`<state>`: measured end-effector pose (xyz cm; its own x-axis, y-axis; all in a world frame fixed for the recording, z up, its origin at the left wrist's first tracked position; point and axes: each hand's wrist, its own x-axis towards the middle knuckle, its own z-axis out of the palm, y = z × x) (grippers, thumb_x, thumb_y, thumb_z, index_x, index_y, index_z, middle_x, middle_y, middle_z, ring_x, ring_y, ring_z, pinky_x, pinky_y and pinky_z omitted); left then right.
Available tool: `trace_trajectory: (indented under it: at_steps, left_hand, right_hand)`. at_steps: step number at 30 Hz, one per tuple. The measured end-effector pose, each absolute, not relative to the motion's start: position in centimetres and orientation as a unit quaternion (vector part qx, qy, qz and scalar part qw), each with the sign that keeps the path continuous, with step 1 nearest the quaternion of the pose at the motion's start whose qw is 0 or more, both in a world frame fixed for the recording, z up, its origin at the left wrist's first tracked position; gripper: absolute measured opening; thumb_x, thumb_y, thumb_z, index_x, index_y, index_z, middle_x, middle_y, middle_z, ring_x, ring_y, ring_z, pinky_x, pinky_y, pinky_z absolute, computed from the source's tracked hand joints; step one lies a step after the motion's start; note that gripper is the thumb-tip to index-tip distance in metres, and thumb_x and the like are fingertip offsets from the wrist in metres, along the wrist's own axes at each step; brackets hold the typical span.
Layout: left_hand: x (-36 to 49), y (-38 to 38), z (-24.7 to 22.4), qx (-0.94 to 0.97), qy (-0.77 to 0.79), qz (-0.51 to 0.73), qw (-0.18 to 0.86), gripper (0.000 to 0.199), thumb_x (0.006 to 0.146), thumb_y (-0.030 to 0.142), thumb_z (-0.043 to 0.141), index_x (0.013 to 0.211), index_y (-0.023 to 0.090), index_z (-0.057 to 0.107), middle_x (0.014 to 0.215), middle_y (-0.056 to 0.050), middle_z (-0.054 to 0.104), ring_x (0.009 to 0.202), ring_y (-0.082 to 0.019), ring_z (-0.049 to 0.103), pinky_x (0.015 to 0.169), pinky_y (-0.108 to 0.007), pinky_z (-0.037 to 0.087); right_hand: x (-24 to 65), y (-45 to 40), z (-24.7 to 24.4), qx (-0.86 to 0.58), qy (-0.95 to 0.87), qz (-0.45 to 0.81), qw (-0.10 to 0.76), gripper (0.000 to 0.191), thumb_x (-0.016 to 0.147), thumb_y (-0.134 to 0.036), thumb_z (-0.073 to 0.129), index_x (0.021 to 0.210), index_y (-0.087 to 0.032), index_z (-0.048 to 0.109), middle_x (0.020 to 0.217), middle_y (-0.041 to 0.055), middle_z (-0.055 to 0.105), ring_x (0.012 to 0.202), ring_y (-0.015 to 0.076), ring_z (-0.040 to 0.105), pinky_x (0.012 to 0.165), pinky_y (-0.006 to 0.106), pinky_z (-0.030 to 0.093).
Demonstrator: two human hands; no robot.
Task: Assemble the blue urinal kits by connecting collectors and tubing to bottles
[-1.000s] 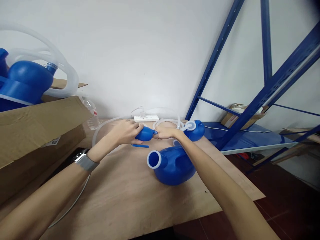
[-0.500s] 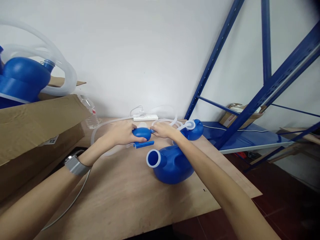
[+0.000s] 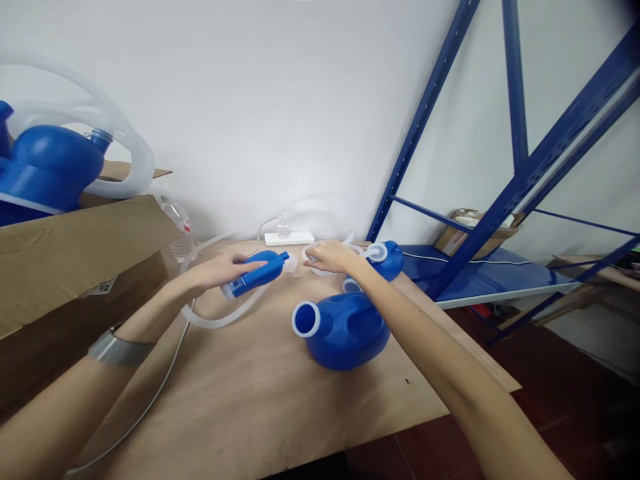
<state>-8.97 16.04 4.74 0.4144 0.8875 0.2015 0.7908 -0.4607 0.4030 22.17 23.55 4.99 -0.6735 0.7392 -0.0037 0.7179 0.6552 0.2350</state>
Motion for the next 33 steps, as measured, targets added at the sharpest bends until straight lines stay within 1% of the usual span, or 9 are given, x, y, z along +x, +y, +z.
trace_trajectory:
  at_steps: [3, 7, 10, 13, 15, 18, 27, 30, 33]
  left_hand:
    - [-8.5, 15.2, 4.3, 0.784, 0.554, 0.216, 0.178, 0.064, 0.080, 0.077, 0.066, 0.112, 0.024, 0.078, 0.105, -0.008, 0.082, 0.092, -0.030, 0.076, 0.073, -0.033, 0.060]
    - [-9.4, 14.1, 2.1, 0.785, 0.575, 0.218, 0.071, 0.074, 0.074, 0.073, 0.075, 0.128, 0.022, 0.073, 0.118, -0.012, 0.079, 0.106, -0.037, 0.075, 0.085, -0.042, 0.060]
    - [-9.1, 13.0, 0.7, 0.796, 0.574, 0.189, -0.029, 0.073, 0.077, 0.072, 0.074, 0.128, 0.020, 0.071, 0.127, -0.017, 0.075, 0.110, -0.042, 0.073, 0.081, -0.046, 0.059]
    - [-7.8, 11.7, 0.4, 0.806, 0.545, 0.202, -0.114, 0.070, 0.081, 0.068, 0.074, 0.130, 0.019, 0.067, 0.130, -0.020, 0.072, 0.112, -0.043, 0.071, 0.083, -0.047, 0.058]
    - [-7.0, 11.0, 0.7, 0.800, 0.529, 0.238, -0.155, 0.068, 0.083, 0.061, 0.077, 0.132, 0.016, 0.062, 0.127, -0.022, 0.072, 0.110, -0.042, 0.071, 0.086, -0.048, 0.057]
    - [-6.4, 10.1, 1.3, 0.785, 0.521, 0.295, -0.159, 0.062, 0.082, 0.051, 0.079, 0.128, 0.014, 0.057, 0.117, -0.021, 0.072, 0.102, -0.040, 0.071, 0.083, -0.047, 0.057]
    - [-7.8, 5.5, 2.2, 0.808, 0.383, 0.447, -0.034, 0.070, 0.080, 0.044, 0.082, 0.140, 0.025, 0.051, 0.131, -0.010, 0.063, 0.109, -0.027, 0.066, 0.093, -0.042, 0.059]
    - [-9.7, 4.4, 2.2, 0.815, 0.326, 0.478, -0.017, 0.069, 0.082, 0.051, 0.083, 0.141, 0.027, 0.055, 0.126, -0.008, 0.066, 0.108, -0.027, 0.065, 0.094, -0.041, 0.057]
    - [-11.3, 4.2, 1.9, 0.800, 0.287, 0.520, 0.091, 0.051, 0.096, 0.064, 0.059, 0.129, 0.026, 0.068, 0.109, -0.006, 0.071, 0.093, -0.024, 0.064, 0.083, -0.038, 0.055]
  right_hand:
    - [21.3, 23.6, 4.6, 0.390, 0.916, 0.071, 0.067, 0.040, 0.100, -0.049, 0.066, 0.121, -0.016, 0.073, 0.117, 0.0152, 0.078, 0.110, 0.0279, 0.073, 0.094, 0.034, 0.049]
    - [20.8, 23.1, 4.5, 0.389, 0.920, 0.013, 0.048, 0.073, 0.091, -0.049, 0.078, 0.151, -0.016, 0.055, 0.149, 0.0202, 0.062, 0.140, 0.0336, 0.056, 0.115, 0.046, 0.042]
    - [19.6, 21.2, 5.5, 0.371, 0.917, -0.129, -0.075, 0.076, 0.101, -0.042, 0.064, 0.165, -0.017, 0.033, 0.164, 0.0200, 0.047, 0.149, 0.0283, 0.048, 0.117, 0.043, 0.043]
    - [17.4, 17.2, 7.2, 0.291, 0.918, -0.227, -0.144, 0.063, 0.107, -0.045, 0.051, 0.164, -0.023, 0.036, 0.153, 0.0129, 0.060, 0.136, 0.0231, 0.060, 0.112, 0.039, 0.050]
    - [15.8, 13.8, 7.9, 0.243, 0.947, -0.159, -0.140, 0.066, 0.102, -0.048, 0.063, 0.160, -0.024, 0.044, 0.158, 0.0108, 0.055, 0.144, 0.0264, 0.053, 0.120, 0.042, 0.043]
    - [13.8, 9.0, 7.2, 0.334, 0.931, 0.028, -0.143, 0.093, 0.093, -0.050, 0.075, 0.167, -0.017, 0.029, 0.163, 0.0174, 0.047, 0.152, 0.0378, 0.041, 0.127, 0.055, 0.031]
    - [11.4, 4.0, 2.0, 0.385, 0.870, 0.193, -0.238, 0.073, 0.101, -0.027, 0.059, 0.166, -0.011, 0.031, 0.141, 0.0203, 0.063, 0.126, 0.0362, 0.058, 0.107, 0.053, 0.051]
    - [10.6, 3.4, 1.5, 0.345, 0.875, 0.169, -0.295, 0.068, 0.103, -0.038, 0.056, 0.165, -0.017, 0.035, 0.132, 0.0160, 0.068, 0.116, 0.0333, 0.063, 0.097, 0.050, 0.056]
    - [10.0, 2.9, 1.1, 0.351, 0.871, 0.041, -0.342, 0.076, 0.098, -0.059, 0.061, 0.161, -0.022, 0.043, 0.122, 0.0116, 0.073, 0.107, 0.0304, 0.069, 0.089, 0.045, 0.058]
